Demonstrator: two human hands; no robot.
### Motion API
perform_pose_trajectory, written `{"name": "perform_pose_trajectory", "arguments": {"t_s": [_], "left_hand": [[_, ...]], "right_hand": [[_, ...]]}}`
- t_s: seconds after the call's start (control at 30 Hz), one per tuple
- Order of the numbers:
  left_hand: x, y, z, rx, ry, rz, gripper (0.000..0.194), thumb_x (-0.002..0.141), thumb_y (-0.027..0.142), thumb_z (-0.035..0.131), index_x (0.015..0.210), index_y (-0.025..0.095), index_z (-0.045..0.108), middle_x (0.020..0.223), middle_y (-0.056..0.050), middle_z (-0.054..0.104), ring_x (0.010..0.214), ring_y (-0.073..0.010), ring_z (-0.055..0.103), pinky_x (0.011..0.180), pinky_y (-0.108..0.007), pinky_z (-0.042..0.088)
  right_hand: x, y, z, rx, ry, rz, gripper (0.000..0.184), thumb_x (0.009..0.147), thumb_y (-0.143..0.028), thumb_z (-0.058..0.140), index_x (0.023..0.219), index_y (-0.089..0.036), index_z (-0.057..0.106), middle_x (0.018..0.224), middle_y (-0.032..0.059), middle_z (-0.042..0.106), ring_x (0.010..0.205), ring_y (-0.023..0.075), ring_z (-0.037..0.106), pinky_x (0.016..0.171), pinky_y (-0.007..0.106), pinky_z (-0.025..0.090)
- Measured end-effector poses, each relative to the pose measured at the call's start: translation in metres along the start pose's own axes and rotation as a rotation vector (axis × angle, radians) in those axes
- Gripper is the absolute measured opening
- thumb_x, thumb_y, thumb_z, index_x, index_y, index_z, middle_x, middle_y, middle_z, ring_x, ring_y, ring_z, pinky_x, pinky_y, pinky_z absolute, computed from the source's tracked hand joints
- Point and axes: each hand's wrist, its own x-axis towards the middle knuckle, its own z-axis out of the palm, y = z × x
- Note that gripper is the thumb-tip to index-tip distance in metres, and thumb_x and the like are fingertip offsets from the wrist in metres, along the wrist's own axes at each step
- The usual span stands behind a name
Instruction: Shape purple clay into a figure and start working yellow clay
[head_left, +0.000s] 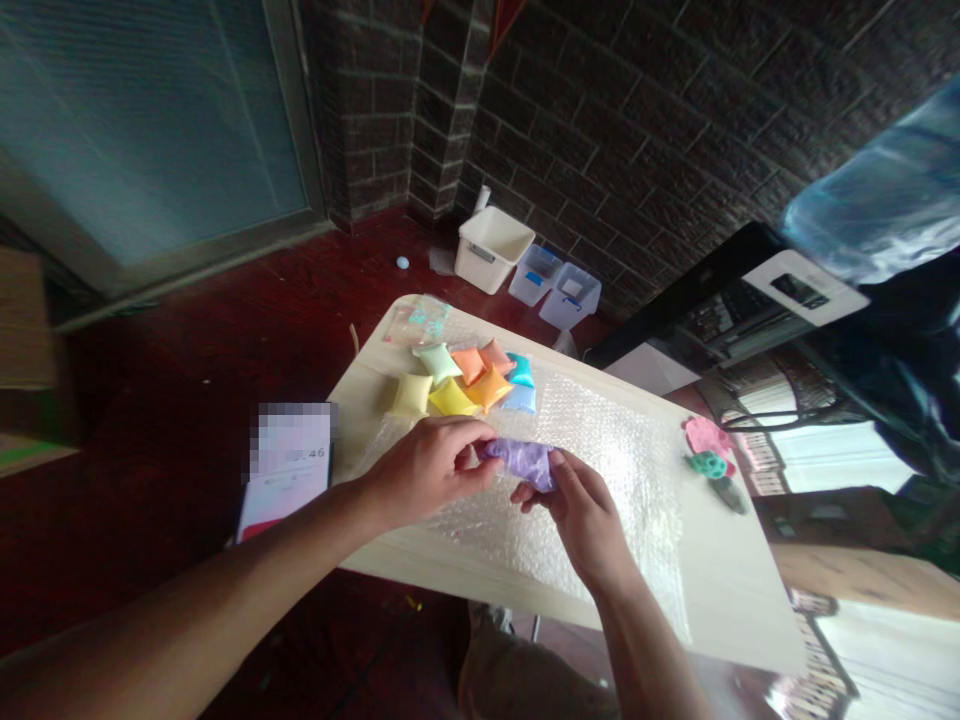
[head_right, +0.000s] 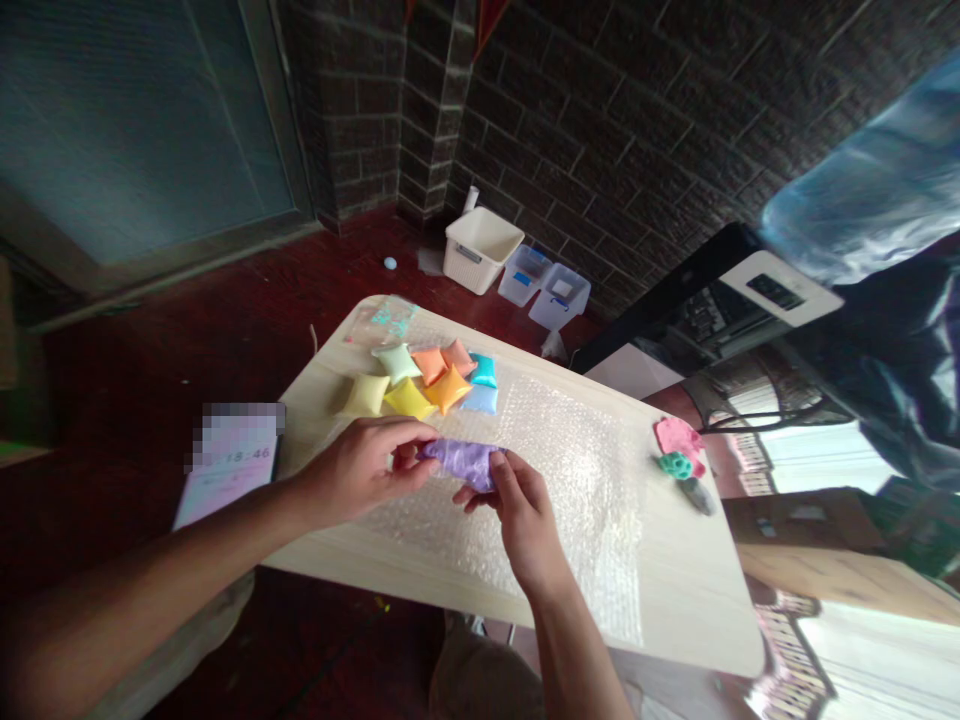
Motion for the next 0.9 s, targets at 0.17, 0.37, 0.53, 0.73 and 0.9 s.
{"name": "perform_pose_trajectory", "arguments": {"t_s": [0.17, 0.37, 0.53, 0.73, 0.9], "left_hand": [[0.0013, -0.0019, -0.0026, 0.018, 0.000, 0.005, 0.010, 0.089, 0.021, 0.066, 0.092, 0.015, 0.073, 0.070, 0.001, 0.066, 0.062, -0.0119, 0.058, 0.060, -0.025, 0.043], [0.0016, -0.0012, -0.0061, -0.007, 0.008, -0.008, 0.014, 0.090, 0.025, 0.066, 0.094, 0.013, 0.073, 0.073, 0.000, 0.069, 0.065, -0.0129, 0.062, 0.062, -0.025, 0.046], [0.0031, -0.0006, -0.0072, -0.037, -0.007, -0.034, 0.014, 0.091, 0.025, 0.066, 0.093, 0.014, 0.074, 0.074, -0.001, 0.070, 0.066, -0.0131, 0.063, 0.063, -0.025, 0.047], [0.0044, 0.0016, -0.0070, -0.144, 0.003, -0.056, 0.011, 0.091, 0.023, 0.066, 0.093, 0.014, 0.073, 0.078, -0.001, 0.072, 0.068, -0.0127, 0.063, 0.063, -0.024, 0.049], [0.0023, -0.0011, -0.0030, -0.307, -0.082, -0.159, 0.024, 0.091, 0.030, 0.072, 0.109, 0.014, 0.076, 0.093, -0.005, 0.077, 0.077, -0.0151, 0.065, 0.069, -0.026, 0.052]], "right_hand": [[0.0022, 0.0010, -0.0008, -0.009, 0.084, -0.022, 0.034, 0.097, -0.047, 0.074, 0.082, -0.016, 0.077, 0.068, 0.0058, 0.075, 0.064, 0.0182, 0.069, 0.064, 0.029, 0.055], [0.0022, 0.0014, 0.0001, 0.032, 0.122, -0.077, 0.034, 0.096, -0.046, 0.075, 0.078, -0.017, 0.076, 0.067, 0.0051, 0.073, 0.064, 0.0188, 0.068, 0.061, 0.030, 0.055], [0.0024, 0.0011, -0.0007, 0.049, 0.144, -0.109, 0.031, 0.097, -0.043, 0.075, 0.078, -0.017, 0.077, 0.065, 0.0025, 0.068, 0.062, 0.0177, 0.067, 0.059, 0.029, 0.053], [0.0021, 0.0001, -0.0007, 0.065, 0.143, -0.121, 0.030, 0.097, -0.042, 0.074, 0.079, -0.018, 0.077, 0.065, 0.0026, 0.069, 0.062, 0.0178, 0.067, 0.058, 0.029, 0.053], [-0.0004, 0.0004, -0.0005, 0.048, 0.044, -0.089, 0.033, 0.101, -0.046, 0.069, 0.083, -0.018, 0.075, 0.070, 0.0052, 0.074, 0.066, 0.0191, 0.069, 0.062, 0.030, 0.055]]}}
